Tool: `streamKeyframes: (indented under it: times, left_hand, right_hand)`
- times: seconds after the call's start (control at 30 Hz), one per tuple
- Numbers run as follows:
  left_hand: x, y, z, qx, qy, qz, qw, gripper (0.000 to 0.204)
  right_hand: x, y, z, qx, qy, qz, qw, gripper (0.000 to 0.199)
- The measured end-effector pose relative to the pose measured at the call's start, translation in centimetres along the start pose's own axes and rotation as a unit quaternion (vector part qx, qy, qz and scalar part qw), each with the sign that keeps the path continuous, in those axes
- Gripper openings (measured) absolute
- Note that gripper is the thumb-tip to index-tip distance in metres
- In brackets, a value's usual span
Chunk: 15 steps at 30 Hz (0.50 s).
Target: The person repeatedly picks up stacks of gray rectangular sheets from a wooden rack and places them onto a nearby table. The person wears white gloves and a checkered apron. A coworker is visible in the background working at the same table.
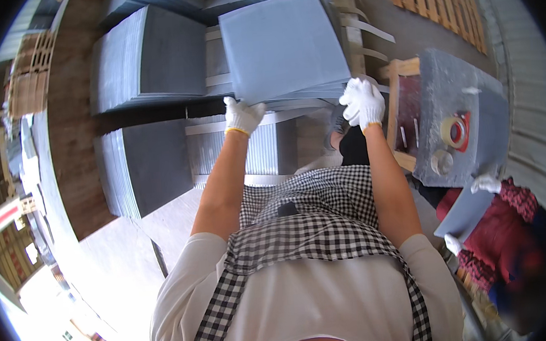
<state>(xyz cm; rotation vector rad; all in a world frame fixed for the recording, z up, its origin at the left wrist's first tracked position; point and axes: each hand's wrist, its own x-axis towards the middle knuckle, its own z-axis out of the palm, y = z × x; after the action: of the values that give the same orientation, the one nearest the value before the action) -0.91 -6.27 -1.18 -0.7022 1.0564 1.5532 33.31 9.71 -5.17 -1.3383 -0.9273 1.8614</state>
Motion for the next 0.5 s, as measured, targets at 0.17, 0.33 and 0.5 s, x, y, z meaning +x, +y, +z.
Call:
streamKeyframes:
  times: [0.17,0.33,0.5]
  left_hand:
    - [0.6,-1.1,-2.9,-0.008,-0.014,0.037,0.999,0.095]
    - [-1.2,-3.5,-1.5,0.024,0.006,0.013,1.000,0.095]
    - [-3.1,-4.5,-1.2,0.051,-0.024,0.018,0.998,0.094]
  right_hand:
    - [-3.3,0.5,3.2,-0.200,0.081,-0.014,0.976,0.053]
    - [-4.5,1.0,5.0,-0.101,0.029,0.021,0.994,0.064]
    - [-4.9,-1.4,7.9,-0.088,-0.089,0.130,0.984,0.069]
